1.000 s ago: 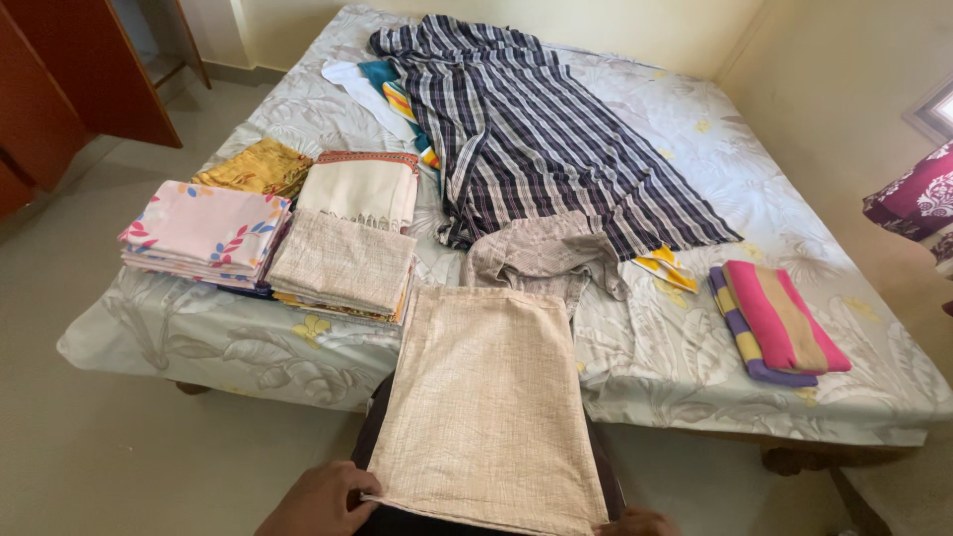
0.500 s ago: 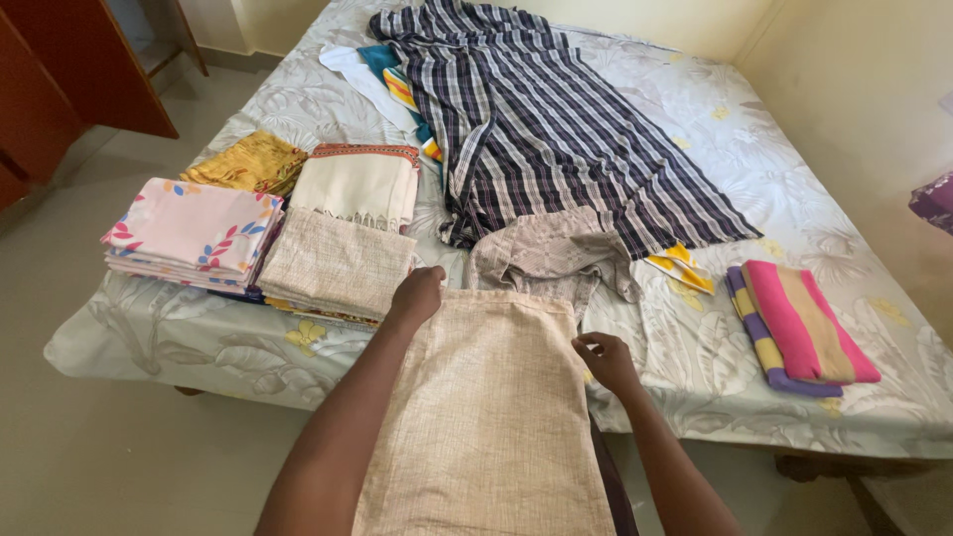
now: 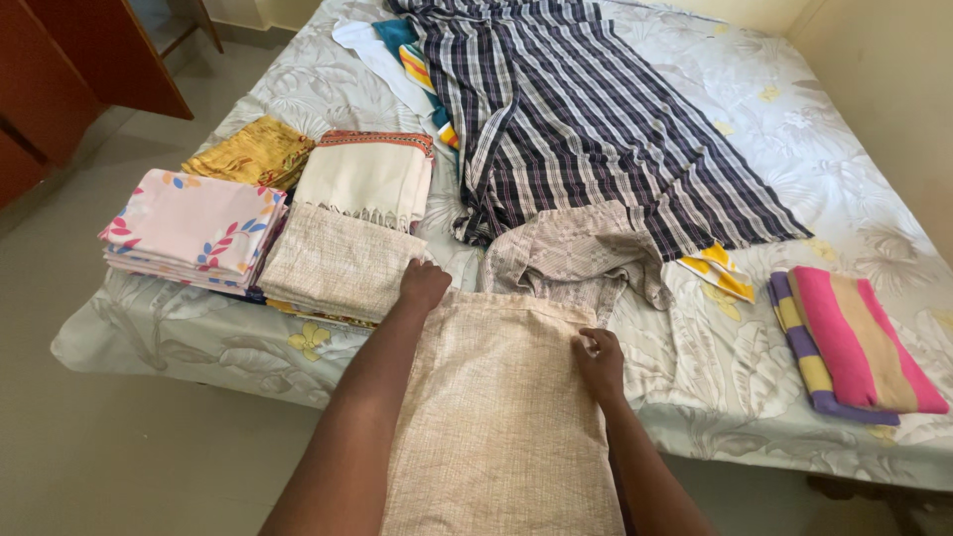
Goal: The person folds several pieces of cloth on a bed. They smooth and fold a beige cloth, then a striped cloth, placing each folded item into a growing stack on the bed.
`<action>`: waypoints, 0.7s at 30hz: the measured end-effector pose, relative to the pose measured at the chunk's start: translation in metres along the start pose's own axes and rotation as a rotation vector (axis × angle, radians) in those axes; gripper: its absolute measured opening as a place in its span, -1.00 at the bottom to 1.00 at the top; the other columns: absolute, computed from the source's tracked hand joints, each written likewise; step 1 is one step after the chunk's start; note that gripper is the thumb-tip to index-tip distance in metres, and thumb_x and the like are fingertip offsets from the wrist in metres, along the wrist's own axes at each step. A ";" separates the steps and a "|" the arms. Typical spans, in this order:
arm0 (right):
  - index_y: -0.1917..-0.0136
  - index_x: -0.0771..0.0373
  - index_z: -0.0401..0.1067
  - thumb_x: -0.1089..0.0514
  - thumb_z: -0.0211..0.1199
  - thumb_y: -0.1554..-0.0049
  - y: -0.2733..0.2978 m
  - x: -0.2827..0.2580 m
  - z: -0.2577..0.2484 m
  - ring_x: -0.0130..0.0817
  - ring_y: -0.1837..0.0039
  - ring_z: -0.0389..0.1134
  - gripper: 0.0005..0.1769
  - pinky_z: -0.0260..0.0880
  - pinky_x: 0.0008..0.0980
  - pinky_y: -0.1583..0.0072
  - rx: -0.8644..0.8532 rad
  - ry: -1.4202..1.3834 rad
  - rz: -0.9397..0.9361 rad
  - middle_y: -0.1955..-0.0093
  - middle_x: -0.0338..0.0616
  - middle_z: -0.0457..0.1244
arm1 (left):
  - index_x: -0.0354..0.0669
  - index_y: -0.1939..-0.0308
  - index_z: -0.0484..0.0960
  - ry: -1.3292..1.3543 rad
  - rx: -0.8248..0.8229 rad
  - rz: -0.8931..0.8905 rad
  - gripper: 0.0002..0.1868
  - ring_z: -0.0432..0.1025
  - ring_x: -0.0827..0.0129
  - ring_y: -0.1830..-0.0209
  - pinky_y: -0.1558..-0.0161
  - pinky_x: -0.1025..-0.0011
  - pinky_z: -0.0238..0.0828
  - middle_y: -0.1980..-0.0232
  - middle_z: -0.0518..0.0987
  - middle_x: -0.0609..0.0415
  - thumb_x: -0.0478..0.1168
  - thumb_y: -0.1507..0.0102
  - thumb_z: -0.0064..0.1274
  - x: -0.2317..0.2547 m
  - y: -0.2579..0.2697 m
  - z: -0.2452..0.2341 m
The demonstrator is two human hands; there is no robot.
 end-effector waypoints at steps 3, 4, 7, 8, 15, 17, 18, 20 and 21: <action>-0.12 0.20 0.57 0.03 0.38 -0.13 0.006 -0.020 -0.010 -0.21 -0.01 0.43 -0.68 0.46 -0.25 -0.09 0.026 0.034 -0.011 -0.20 -0.07 0.34 | 0.04 0.07 0.74 -0.018 -0.010 -0.011 -0.79 0.44 0.26 -0.24 -0.26 0.10 0.21 -0.09 0.65 0.10 -0.29 -0.26 0.08 -0.001 -0.002 -0.007; -0.10 0.19 0.57 0.03 0.38 -0.12 0.008 -0.026 -0.013 -0.22 -0.03 0.43 -0.68 0.46 -0.22 -0.09 0.026 0.053 0.000 -0.21 -0.08 0.34 | 0.04 0.06 0.73 -0.024 -0.017 -0.016 -0.77 0.42 0.26 -0.24 -0.25 0.09 0.20 -0.10 0.64 0.10 -0.28 -0.23 0.12 -0.002 -0.003 -0.013; -0.08 0.14 0.59 0.00 0.37 -0.12 0.012 -0.050 -0.018 -0.21 -0.13 0.41 -0.71 0.36 -0.07 -0.16 0.013 0.176 0.014 -0.24 -0.12 0.34 | 0.09 0.08 0.77 -0.098 -0.009 -0.043 -0.82 0.43 0.32 -0.26 -0.30 0.13 0.18 -0.08 0.68 0.17 -0.25 -0.34 0.07 -0.002 -0.002 -0.035; -0.07 0.13 0.59 -0.01 0.37 -0.13 0.014 -0.059 -0.017 -0.20 -0.17 0.39 -0.72 0.31 -0.01 -0.19 0.006 0.228 0.014 -0.26 -0.14 0.34 | 0.11 0.08 0.76 -0.133 -0.006 -0.036 -0.82 0.40 0.33 -0.28 -0.35 0.12 0.10 -0.09 0.67 0.18 -0.24 -0.32 0.09 0.001 -0.001 -0.043; -0.16 0.04 0.55 -0.03 0.42 -0.05 0.038 -0.120 0.028 -0.19 -0.38 0.27 -0.60 0.09 0.10 -0.36 -0.150 0.313 -0.201 -0.29 -0.24 0.32 | 0.12 0.00 0.73 -0.275 -0.087 0.010 -0.76 0.27 0.33 -0.35 -0.38 0.15 -0.02 -0.14 0.61 0.21 -0.18 -0.24 0.18 0.012 0.019 -0.041; -0.17 0.03 0.54 -0.03 0.42 -0.05 0.037 -0.114 0.036 -0.18 -0.41 0.24 -0.59 0.08 0.11 -0.37 -0.176 0.308 -0.179 -0.33 -0.25 0.30 | 0.10 0.01 0.73 -0.245 -0.049 0.027 -0.78 0.27 0.34 -0.36 -0.40 0.14 -0.02 -0.14 0.62 0.21 -0.18 -0.28 0.12 0.014 0.025 -0.033; -0.21 0.01 0.52 -0.02 0.38 -0.09 0.030 -0.105 0.035 -0.19 -0.44 0.23 -0.60 0.08 0.13 -0.40 -0.164 0.329 -0.140 -0.39 -0.25 0.27 | 0.09 0.02 0.75 -0.220 -0.035 0.031 -0.80 0.27 0.33 -0.38 -0.43 0.13 -0.03 -0.13 0.64 0.21 -0.19 -0.33 0.07 0.013 0.027 -0.027; -0.29 -0.03 0.48 -0.01 0.31 -0.17 0.011 -0.081 0.028 -0.20 -0.50 0.19 -0.59 0.08 0.16 -0.47 -0.140 0.374 -0.059 -0.50 -0.27 0.21 | 0.06 0.04 0.75 -0.153 -0.004 0.027 -0.80 0.28 0.31 -0.40 -0.47 0.10 -0.07 -0.11 0.67 0.18 -0.21 -0.36 0.02 0.008 0.026 -0.022; -0.38 -0.04 0.37 0.02 0.29 -0.17 0.002 -0.066 0.027 -0.15 -0.54 0.12 -0.50 0.05 0.23 -0.45 -0.155 0.386 -0.019 -0.56 -0.25 0.13 | 0.03 0.04 0.74 -0.110 0.014 0.018 -0.80 0.28 0.30 -0.39 -0.47 0.08 -0.09 -0.10 0.67 0.14 -0.23 -0.36 0.01 0.005 0.024 -0.021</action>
Point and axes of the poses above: each hand's wrist, its own y-axis away from the middle knuckle, its own z-axis out of the palm, x = y × z, the point moved 10 cm from there along -y, towards the middle knuckle
